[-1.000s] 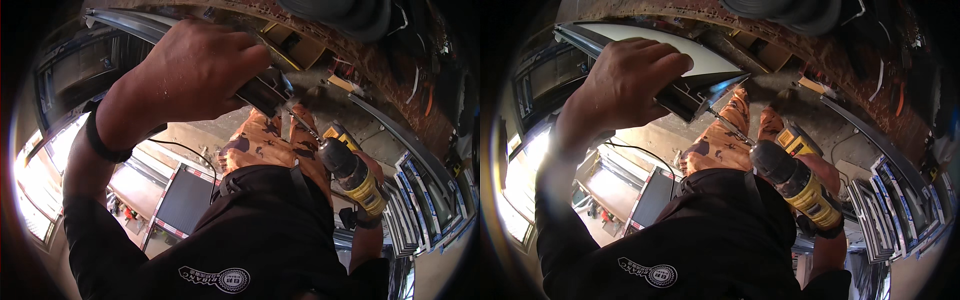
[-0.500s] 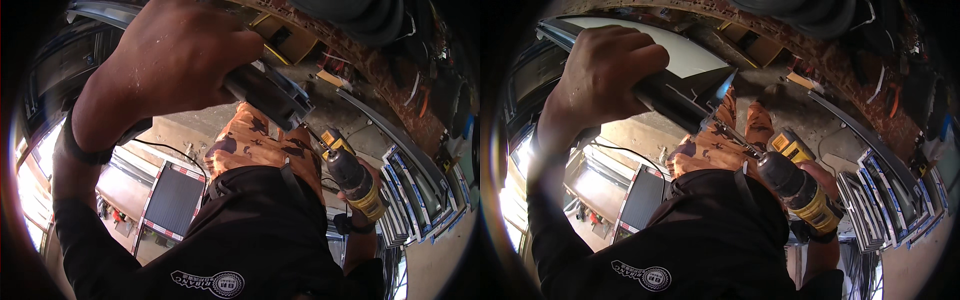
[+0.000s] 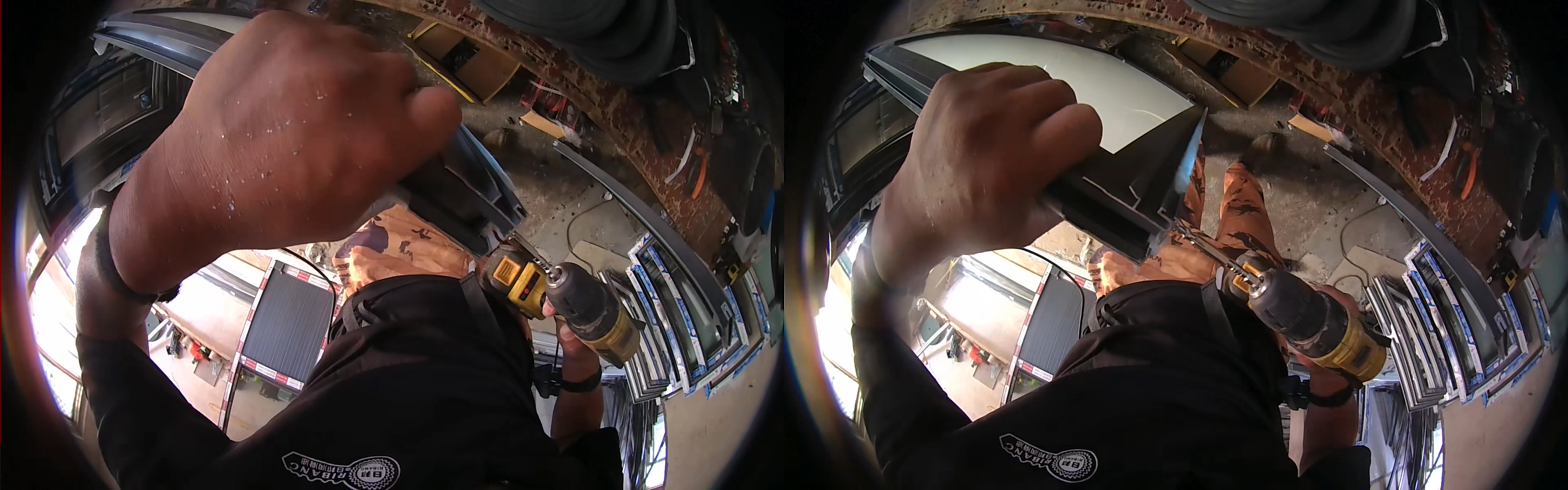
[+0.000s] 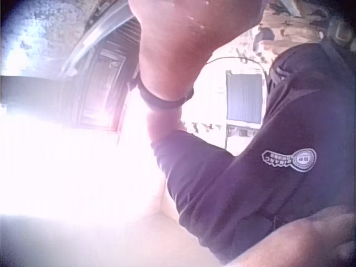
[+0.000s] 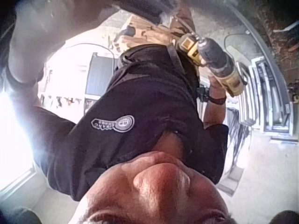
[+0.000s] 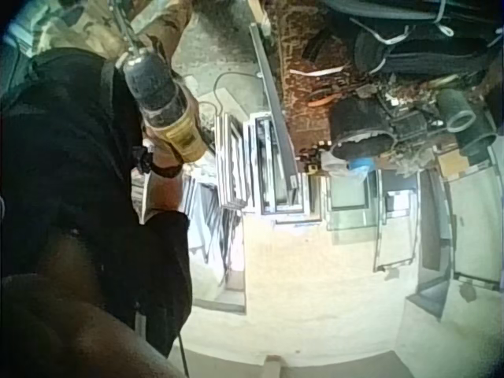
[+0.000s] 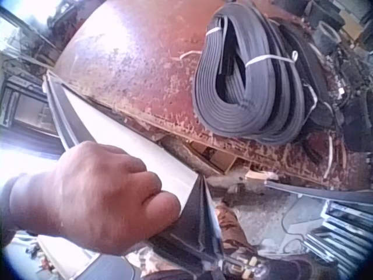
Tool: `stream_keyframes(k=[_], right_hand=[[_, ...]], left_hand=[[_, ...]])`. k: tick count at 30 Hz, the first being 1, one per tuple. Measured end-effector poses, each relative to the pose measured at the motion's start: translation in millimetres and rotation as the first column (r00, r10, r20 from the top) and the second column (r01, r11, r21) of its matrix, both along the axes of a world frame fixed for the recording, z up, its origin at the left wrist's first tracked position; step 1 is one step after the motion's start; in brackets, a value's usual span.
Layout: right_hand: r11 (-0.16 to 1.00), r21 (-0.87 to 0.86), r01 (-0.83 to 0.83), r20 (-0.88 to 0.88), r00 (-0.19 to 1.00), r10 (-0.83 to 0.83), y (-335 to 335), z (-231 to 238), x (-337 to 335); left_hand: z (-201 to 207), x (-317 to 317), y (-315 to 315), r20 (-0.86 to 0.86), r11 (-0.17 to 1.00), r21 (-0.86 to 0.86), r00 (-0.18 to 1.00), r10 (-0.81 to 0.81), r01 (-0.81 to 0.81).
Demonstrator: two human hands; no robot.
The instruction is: The recorder is assembling an aluminum window frame by fitting a glass pane into the tracks and securing the corners with screws using a power drill.
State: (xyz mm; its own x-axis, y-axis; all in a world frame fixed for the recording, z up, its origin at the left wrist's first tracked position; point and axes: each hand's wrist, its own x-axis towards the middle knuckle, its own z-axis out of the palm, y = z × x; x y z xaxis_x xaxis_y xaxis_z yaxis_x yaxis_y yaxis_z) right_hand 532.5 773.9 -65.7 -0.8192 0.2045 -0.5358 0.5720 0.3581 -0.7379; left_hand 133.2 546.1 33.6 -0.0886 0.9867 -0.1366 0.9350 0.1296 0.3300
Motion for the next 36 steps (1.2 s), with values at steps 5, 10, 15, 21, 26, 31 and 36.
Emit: stream_keyframes(k=[5,10,15,21,26,31,36], right_hand=[[0.995,0.093,0.018,-0.214,0.977,0.002,-18,24,-57],[0.999,0.048,0.013,-0.143,0.990,-0.006,-3,11,-15],[0.992,-0.082,0.100,-0.087,0.990,-0.107,-5,9,-19],[0.991,0.126,-0.045,-0.150,0.987,0.064,-9,17,-46],[0.898,-0.365,0.247,-0.185,0.926,-0.330,-21,11,-53],[0.932,-0.290,0.215,-0.329,0.892,-0.308,-20,5,-53],[0.886,-0.429,0.174,-0.241,0.924,-0.298,-17,5,-51]], left_hand=[[1,2,1,-0.012,1.000,-0.006,1.000,-0.002,0.002],[-7,4,-7,-0.044,1.000,0.010,0.999,0.025,-0.024],[-9,5,-6,-0.053,1.000,0.019,0.998,0.017,-0.016],[-4,5,-3,-0.104,0.998,-0.068,0.995,-0.001,-0.006],[-4,6,-1,-0.083,0.996,-0.085,0.996,0.024,-0.031],[-1,7,1,-0.102,0.993,-0.112,0.994,0.029,-0.041],[-3,7,-1,-0.095,0.994,-0.093,0.994,0.048,-0.057]])
